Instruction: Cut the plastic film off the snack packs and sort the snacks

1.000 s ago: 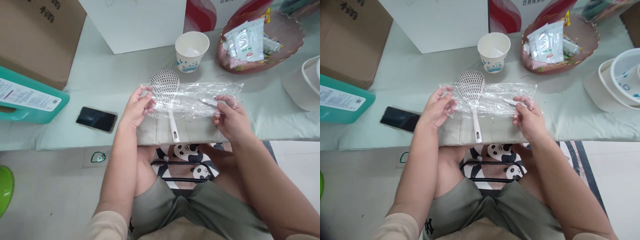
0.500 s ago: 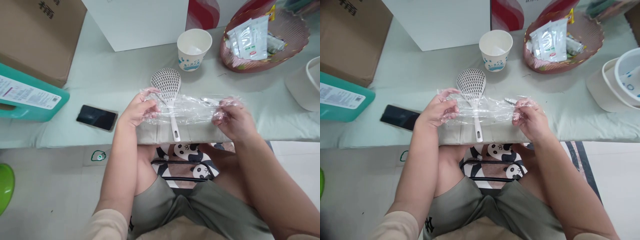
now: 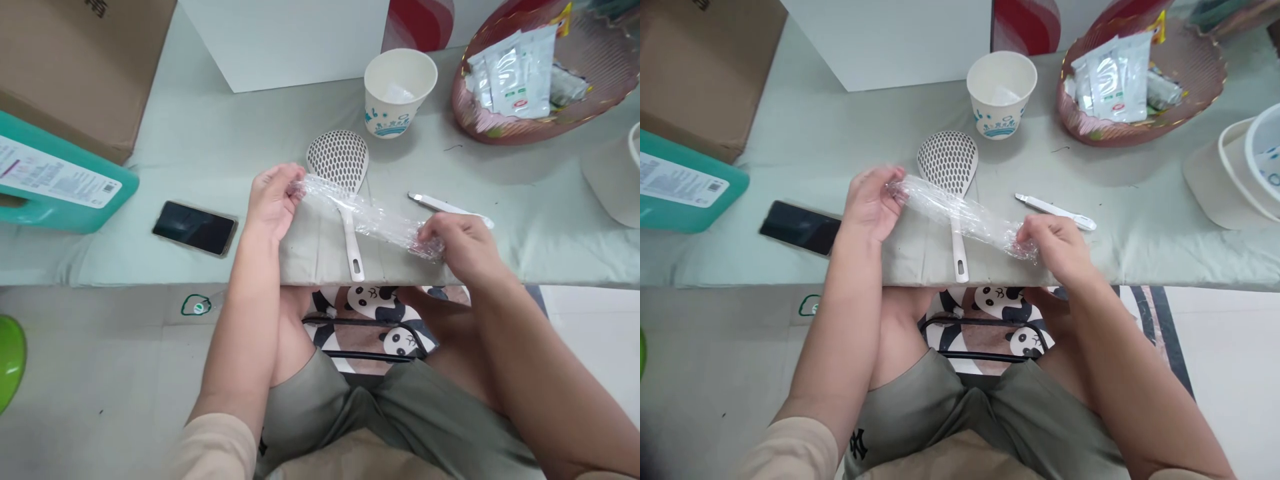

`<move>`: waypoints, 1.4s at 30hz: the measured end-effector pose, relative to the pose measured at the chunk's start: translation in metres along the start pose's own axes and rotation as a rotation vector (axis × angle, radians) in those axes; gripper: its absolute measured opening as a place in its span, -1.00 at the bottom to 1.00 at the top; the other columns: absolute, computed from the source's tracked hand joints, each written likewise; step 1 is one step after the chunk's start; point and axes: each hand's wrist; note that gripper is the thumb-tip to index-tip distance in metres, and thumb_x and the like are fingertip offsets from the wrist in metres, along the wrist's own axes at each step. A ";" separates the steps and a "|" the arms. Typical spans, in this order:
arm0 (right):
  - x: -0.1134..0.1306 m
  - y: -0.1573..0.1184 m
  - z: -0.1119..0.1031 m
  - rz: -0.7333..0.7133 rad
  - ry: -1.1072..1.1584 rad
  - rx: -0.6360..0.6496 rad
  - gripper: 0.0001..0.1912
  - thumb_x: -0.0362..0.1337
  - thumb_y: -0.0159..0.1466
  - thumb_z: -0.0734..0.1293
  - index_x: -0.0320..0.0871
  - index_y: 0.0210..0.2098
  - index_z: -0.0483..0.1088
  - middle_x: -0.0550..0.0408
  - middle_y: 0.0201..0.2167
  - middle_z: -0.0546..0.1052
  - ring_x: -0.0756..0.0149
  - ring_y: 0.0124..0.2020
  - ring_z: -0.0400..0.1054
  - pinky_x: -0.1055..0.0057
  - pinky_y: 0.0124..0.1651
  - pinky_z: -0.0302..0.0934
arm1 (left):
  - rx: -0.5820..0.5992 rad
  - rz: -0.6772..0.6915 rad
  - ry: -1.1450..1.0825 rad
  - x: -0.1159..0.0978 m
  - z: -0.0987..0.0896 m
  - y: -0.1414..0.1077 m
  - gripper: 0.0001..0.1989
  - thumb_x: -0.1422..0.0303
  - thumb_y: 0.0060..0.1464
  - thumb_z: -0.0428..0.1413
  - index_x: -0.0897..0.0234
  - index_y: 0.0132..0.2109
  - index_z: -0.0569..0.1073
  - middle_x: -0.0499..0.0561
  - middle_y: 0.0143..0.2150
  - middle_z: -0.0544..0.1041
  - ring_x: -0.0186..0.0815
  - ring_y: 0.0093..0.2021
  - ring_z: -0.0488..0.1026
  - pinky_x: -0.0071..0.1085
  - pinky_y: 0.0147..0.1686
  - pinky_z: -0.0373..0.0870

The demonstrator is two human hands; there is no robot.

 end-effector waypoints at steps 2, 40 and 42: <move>0.004 -0.006 0.000 0.028 -0.105 0.065 -0.72 -0.02 0.21 0.40 -0.10 -0.43 0.45 0.12 -0.58 0.49 0.37 -0.57 0.30 0.40 -0.48 0.14 | -0.022 0.061 0.041 0.008 -0.005 0.006 -0.80 0.43 -0.08 0.41 0.21 -0.31 0.55 -0.02 -0.26 0.54 -0.44 -0.39 0.46 -0.50 -0.41 0.42; 0.050 -0.089 0.077 0.241 0.210 0.572 -0.59 0.07 0.25 0.47 -0.19 -0.25 0.62 0.08 -0.54 0.54 0.36 -0.49 0.43 0.39 -0.38 0.40 | -0.052 0.486 0.489 0.004 0.005 0.008 -0.61 0.17 0.13 0.26 0.02 0.11 0.52 0.01 0.32 0.46 -0.07 0.42 0.29 -0.11 0.40 0.25; 0.049 -0.090 0.077 0.238 0.291 0.460 -0.57 0.10 0.21 0.50 -0.18 -0.24 0.63 0.10 -0.57 0.51 0.37 -0.53 0.38 0.38 -0.43 0.36 | 0.123 0.599 0.543 -0.008 0.012 -0.009 -0.70 0.19 0.22 0.15 0.00 0.08 0.56 -0.07 0.33 0.47 -0.05 0.51 0.17 -0.04 0.43 0.18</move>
Point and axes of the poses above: each hand's wrist, its own y-axis towards the middle knuckle, its own z-axis out of the palm, x = y × z
